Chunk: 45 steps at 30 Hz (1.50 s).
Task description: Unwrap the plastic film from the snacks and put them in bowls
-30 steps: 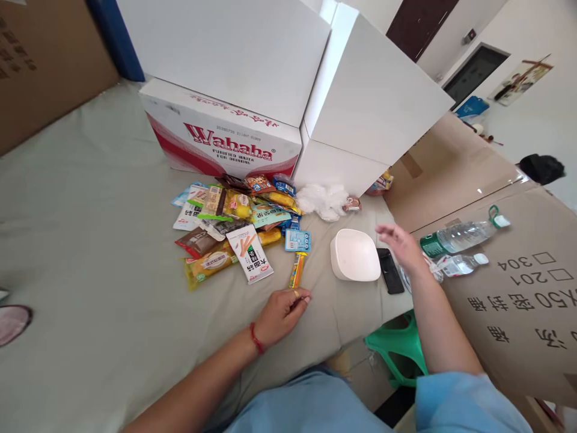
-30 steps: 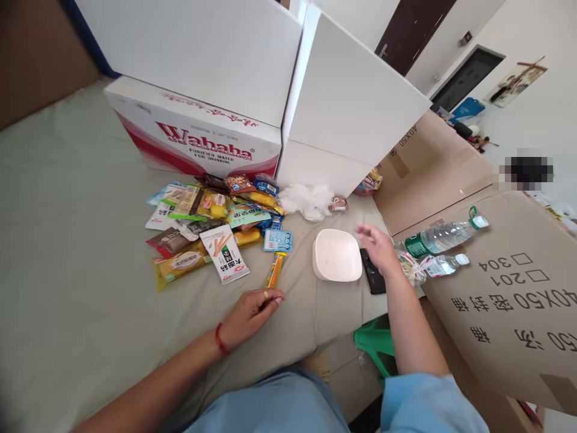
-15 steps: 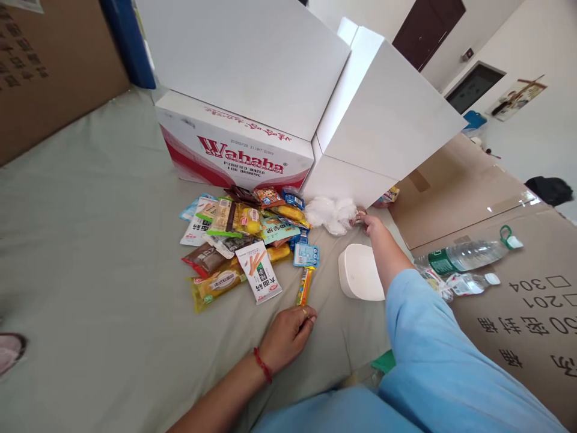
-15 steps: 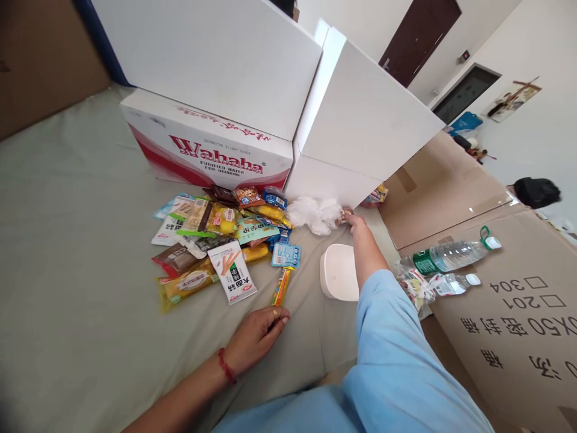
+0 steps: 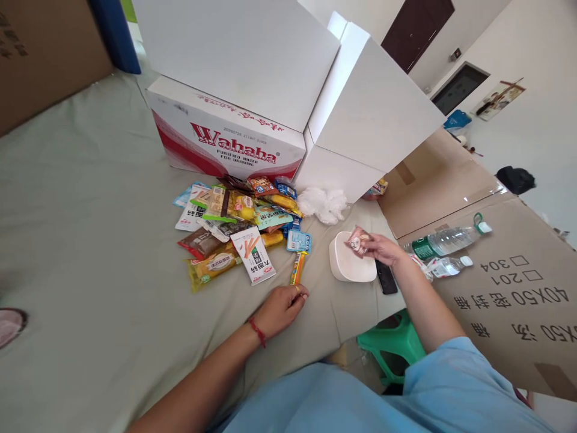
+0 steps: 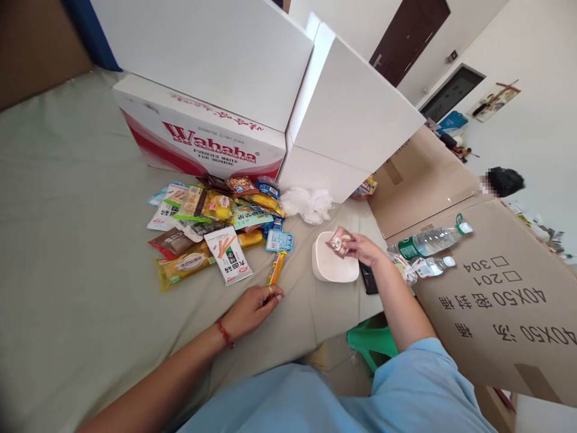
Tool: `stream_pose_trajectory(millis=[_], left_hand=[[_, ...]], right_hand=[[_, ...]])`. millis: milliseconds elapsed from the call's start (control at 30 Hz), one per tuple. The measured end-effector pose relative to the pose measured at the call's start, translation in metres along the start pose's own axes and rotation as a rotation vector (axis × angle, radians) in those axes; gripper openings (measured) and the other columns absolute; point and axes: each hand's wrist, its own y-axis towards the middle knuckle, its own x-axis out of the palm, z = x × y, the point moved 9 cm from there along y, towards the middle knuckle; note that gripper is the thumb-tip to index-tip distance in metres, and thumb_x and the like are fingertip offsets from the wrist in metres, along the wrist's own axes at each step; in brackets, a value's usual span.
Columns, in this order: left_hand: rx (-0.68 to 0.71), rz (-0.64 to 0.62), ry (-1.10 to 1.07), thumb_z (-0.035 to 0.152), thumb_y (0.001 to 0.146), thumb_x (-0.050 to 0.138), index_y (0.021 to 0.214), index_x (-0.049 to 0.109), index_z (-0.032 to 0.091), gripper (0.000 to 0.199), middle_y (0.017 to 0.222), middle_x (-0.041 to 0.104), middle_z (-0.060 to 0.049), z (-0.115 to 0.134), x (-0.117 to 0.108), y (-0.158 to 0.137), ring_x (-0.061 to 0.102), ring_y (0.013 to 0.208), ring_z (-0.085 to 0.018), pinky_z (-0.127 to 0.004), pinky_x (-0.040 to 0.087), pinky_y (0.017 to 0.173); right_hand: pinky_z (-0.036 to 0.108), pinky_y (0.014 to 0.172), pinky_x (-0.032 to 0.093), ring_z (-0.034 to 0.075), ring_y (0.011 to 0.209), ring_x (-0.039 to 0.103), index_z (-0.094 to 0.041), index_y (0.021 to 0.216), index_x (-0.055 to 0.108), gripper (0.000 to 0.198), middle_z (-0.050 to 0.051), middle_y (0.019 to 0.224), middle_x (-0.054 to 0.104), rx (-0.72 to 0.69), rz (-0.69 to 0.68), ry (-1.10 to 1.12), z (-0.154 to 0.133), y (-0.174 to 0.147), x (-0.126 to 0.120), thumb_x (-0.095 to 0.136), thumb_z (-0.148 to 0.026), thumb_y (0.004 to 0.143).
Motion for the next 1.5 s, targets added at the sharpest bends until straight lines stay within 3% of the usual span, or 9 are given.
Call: stream_pose_trajectory(millis=[200,367,467,600,700,800,1100,1233,1500], left_hand=[[0.002,-0.002,-0.024,0.030,0.096,0.042,0.088,0.065,0.020,0.026,0.083,0.072,-0.002,-0.003,0.001,0.000,0.065,0.077,-0.018,-0.028,0.046,0.075],[0.031,-0.013,0.005,0.031,0.096,0.041,0.086,0.064,0.020,0.028,0.082,0.071,-0.003,-0.001,0.004,0.001,0.064,0.076,-0.019,-0.029,0.046,0.074],[0.036,-0.022,0.018,0.030,0.096,0.042,0.088,0.065,0.020,0.026,0.084,0.072,-0.004,-0.001,0.005,0.001,0.065,0.078,-0.019,-0.029,0.046,0.076],[0.030,-0.015,0.011,0.029,0.096,0.044,0.090,0.066,0.021,0.024,0.084,0.072,-0.004,-0.003,0.005,0.000,0.065,0.079,-0.019,-0.028,0.046,0.077],[0.030,-0.006,-0.003,0.028,0.095,0.046,0.090,0.068,0.021,0.024,0.083,0.072,-0.003,-0.004,0.004,0.000,0.064,0.077,-0.019,-0.028,0.045,0.076],[0.020,0.028,-0.046,0.029,0.093,0.049,0.092,0.070,0.021,0.023,0.080,0.070,-0.002,-0.005,0.003,-0.001,0.061,0.072,-0.018,-0.028,0.042,0.071],[-0.164,0.081,-0.724,0.044,0.083,0.070,0.107,0.071,0.016,0.036,0.075,0.065,0.001,-0.024,-0.006,0.001,0.039,0.052,-0.007,-0.025,0.029,0.053],[-0.175,-0.004,-1.076,0.042,0.080,0.077,0.119,0.069,0.019,0.047,0.107,0.074,-0.009,-0.020,-0.012,-0.001,0.045,0.047,-0.004,-0.024,0.027,0.047],[-0.172,-0.035,-1.172,0.033,0.074,0.084,0.113,0.072,0.019,0.043,0.098,0.072,-0.006,-0.018,-0.018,-0.003,0.053,0.057,-0.007,-0.023,0.030,0.051]], right_hand=[[0.027,0.065,0.059,0.015,0.068,0.068,-0.019,0.103,0.066,0.027,0.005,0.081,0.073,0.134,0.272,-0.500,0.050,0.013,0.022,0.070,-0.043,0.092],[0.028,0.050,0.042,0.017,0.047,0.053,-0.014,0.075,0.068,0.055,0.004,0.050,0.058,0.241,0.302,-0.779,0.044,-0.001,0.001,0.066,-0.067,0.089],[0.030,0.061,0.045,0.022,0.063,0.064,-0.009,0.101,0.073,0.060,0.008,0.062,0.067,0.193,0.369,-0.925,0.022,-0.027,-0.011,0.066,-0.067,0.090],[0.031,0.080,0.050,0.024,0.092,0.071,-0.020,0.144,0.058,0.058,0.010,0.103,0.075,-0.250,0.279,-1.206,-0.007,-0.069,0.028,0.057,-0.056,0.099],[0.029,0.083,0.050,0.024,0.110,0.069,-0.029,0.141,0.060,0.048,0.008,0.129,0.069,-0.424,0.055,-1.375,0.015,-0.093,0.074,0.061,-0.049,0.098],[0.027,0.074,0.048,0.023,0.103,0.070,-0.027,0.124,0.069,0.030,0.008,0.118,0.073,-0.281,0.121,-1.522,0.045,-0.086,0.073,0.049,-0.037,0.105],[0.031,0.089,0.048,0.026,0.104,0.068,-0.015,0.113,0.074,0.030,0.015,0.112,0.075,-0.237,0.499,-1.377,0.004,0.007,-0.014,0.050,-0.021,0.097],[0.035,0.103,0.046,0.027,0.121,0.063,-0.013,0.127,0.069,0.044,0.017,0.131,0.069,-0.330,0.607,-1.277,-0.034,0.039,-0.014,0.044,-0.011,0.090],[0.039,0.105,0.045,0.028,0.121,0.061,-0.019,0.128,0.067,0.039,0.015,0.135,0.064,-0.387,0.729,-1.125,-0.079,0.076,0.014,0.044,-0.020,0.097]])
